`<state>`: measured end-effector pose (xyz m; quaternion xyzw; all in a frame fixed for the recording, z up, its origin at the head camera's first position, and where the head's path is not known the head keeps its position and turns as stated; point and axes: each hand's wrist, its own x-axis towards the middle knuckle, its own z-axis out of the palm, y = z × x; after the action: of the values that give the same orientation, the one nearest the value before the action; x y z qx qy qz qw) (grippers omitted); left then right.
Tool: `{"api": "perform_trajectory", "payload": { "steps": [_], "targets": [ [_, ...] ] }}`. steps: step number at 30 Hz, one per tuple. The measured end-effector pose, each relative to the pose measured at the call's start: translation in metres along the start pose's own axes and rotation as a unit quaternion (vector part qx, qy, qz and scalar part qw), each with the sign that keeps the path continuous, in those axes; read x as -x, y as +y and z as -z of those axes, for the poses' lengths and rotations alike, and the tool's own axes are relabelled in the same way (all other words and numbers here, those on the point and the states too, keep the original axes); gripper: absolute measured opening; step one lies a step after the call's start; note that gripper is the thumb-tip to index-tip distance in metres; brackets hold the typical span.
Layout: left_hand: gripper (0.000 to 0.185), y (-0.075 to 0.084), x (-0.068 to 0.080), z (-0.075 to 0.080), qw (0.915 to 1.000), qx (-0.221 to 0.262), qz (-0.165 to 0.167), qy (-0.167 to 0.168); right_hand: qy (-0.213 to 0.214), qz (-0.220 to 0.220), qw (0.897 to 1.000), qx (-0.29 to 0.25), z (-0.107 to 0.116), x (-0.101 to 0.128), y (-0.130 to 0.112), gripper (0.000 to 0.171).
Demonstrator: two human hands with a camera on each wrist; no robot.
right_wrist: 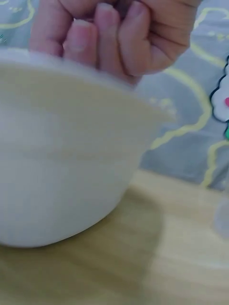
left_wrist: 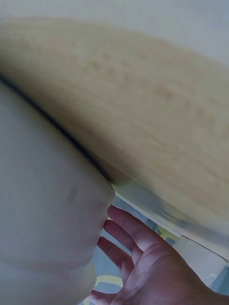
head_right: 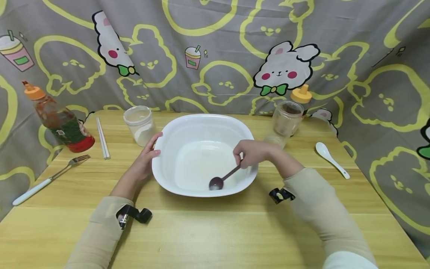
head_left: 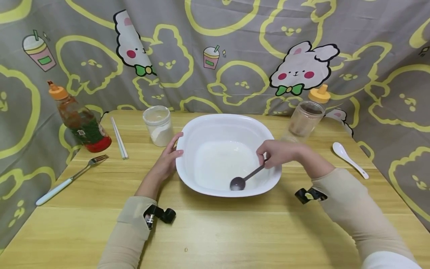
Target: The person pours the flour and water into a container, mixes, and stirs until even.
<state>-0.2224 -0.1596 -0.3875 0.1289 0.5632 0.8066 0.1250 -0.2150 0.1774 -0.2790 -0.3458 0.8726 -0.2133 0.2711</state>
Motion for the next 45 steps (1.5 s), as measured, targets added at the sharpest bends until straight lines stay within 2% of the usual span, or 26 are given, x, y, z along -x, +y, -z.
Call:
{"api": "perform_trajectory", "payload": {
  "steps": [6,11,15,17,23,29,35,41,45],
  "targets": [
    [0.057,0.000,0.000,0.000,1.0000,0.004,-0.001,-0.001,0.063,-0.054,0.995,0.060,0.013,0.014,0.003,0.014],
    [0.056,0.000,-0.001,0.001,1.0000,-0.005,-0.003,0.000,0.125,-0.100,0.985,0.068,0.013,0.003,0.010,0.007],
    [0.056,0.000,0.000,0.000,1.0000,-0.001,-0.003,-0.001,0.160,-0.115,0.980,0.038,0.007,-0.015,0.016,0.003],
    [0.057,0.001,0.000,0.000,1.0000,0.000,-0.003,-0.001,0.174,-0.112,0.978,0.003,0.003,-0.026,0.018,0.003],
    [0.058,0.001,0.000,-0.001,1.0000,-0.006,0.000,0.002,0.188,-0.093,0.976,-0.066,-0.010,-0.054,0.015,0.002],
    [0.058,0.000,0.000,0.000,0.9999,-0.010,-0.002,0.003,0.158,-0.085,0.975,-0.135,-0.025,-0.072,0.002,0.007],
    [0.060,0.000,-0.001,0.000,0.9999,-0.008,-0.009,0.000,0.082,-0.046,0.979,-0.181,-0.037,-0.069,-0.013,0.007],
    [0.059,0.000,0.000,0.000,0.9999,-0.012,-0.005,0.004,0.000,-0.005,0.985,-0.172,-0.034,-0.051,-0.014,0.006],
    [0.059,0.000,0.000,0.000,0.9999,-0.011,-0.006,0.005,-0.027,0.019,0.991,-0.126,-0.025,-0.034,-0.008,0.006]
  ]
}}
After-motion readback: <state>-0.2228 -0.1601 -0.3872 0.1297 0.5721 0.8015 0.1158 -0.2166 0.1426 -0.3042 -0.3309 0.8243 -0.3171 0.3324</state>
